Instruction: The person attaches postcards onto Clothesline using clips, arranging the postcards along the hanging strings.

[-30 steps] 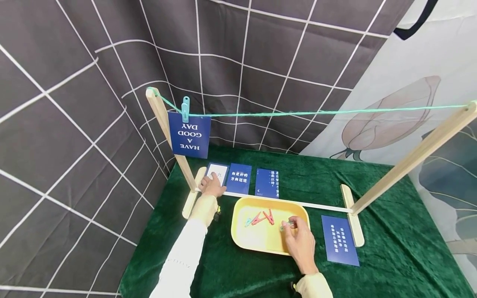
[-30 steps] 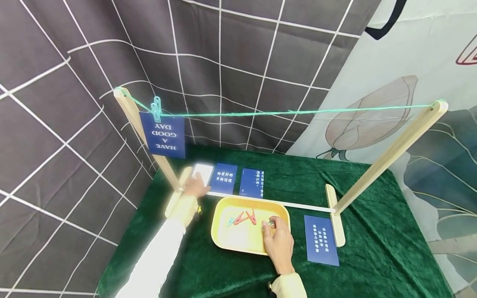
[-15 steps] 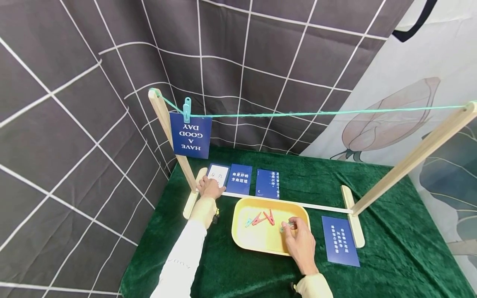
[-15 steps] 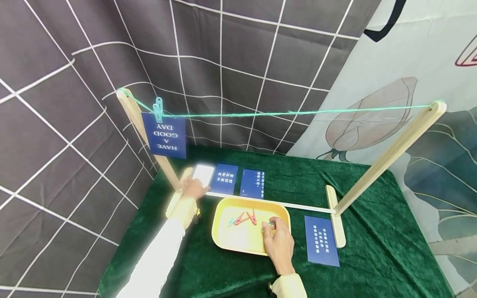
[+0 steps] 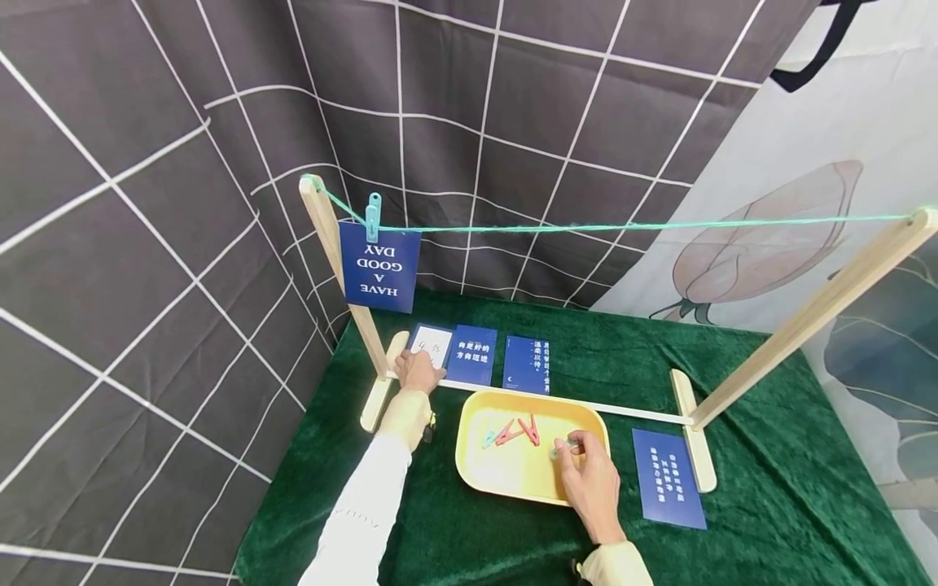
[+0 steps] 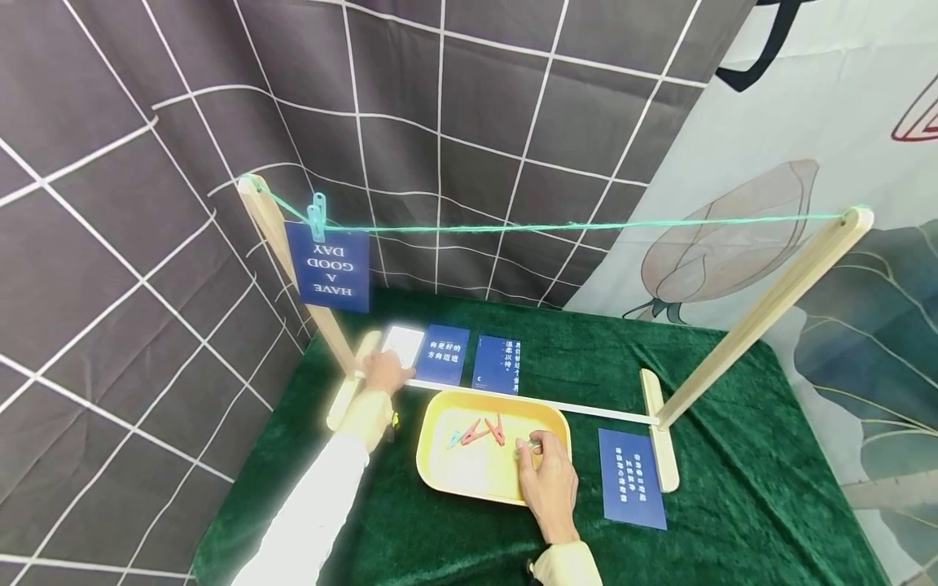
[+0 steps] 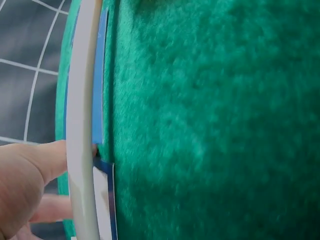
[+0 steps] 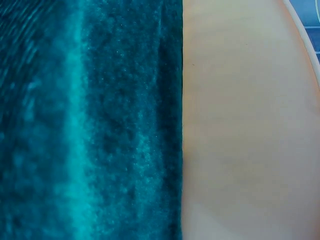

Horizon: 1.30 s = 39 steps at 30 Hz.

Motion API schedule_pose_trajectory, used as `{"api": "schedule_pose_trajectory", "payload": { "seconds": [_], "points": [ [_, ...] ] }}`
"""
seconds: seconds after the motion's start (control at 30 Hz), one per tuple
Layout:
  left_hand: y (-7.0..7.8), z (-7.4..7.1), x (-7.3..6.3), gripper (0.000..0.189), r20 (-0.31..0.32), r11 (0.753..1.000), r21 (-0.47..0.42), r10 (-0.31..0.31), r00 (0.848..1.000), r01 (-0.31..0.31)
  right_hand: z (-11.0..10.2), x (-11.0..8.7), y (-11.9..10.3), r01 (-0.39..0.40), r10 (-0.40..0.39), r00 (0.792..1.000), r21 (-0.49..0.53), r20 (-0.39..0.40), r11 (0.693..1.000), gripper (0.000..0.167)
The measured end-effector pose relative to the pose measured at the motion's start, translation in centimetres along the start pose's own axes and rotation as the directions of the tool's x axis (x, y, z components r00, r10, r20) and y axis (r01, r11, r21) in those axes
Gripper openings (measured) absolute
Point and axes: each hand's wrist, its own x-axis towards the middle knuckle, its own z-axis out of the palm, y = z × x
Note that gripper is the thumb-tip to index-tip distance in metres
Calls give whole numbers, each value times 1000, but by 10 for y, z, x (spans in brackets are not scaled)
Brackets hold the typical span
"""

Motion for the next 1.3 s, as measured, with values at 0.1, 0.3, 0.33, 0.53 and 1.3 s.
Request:
{"api": "schedule_pose_trajectory", "payload": {
  "seconds": [0.1,0.3,0.33,0.53,1.3],
  "points": [
    [1,1,0,71,5,999,-17,-30,1000,30,0,-2,0,-9,9,1000,17,-1,1000,23],
    [2,3,1,94,-24,996,-47,-74,997,73,-1,-1,0,34,-30,998,63,-62,997,18],
    [2,3,0,97,-30,996,-52,-81,996,79,-1,-1,-1,35,-30,998,69,-63,997,18],
    [1,3,-4,103,-67,993,-89,-82,994,76,0,-2,-2,31,-27,998,81,-50,996,18],
    [-1,-3,-78,114,-437,795,-571,-85,895,-204,-6,0,4,117,-73,980,245,-183,962,32]
  ]
}}
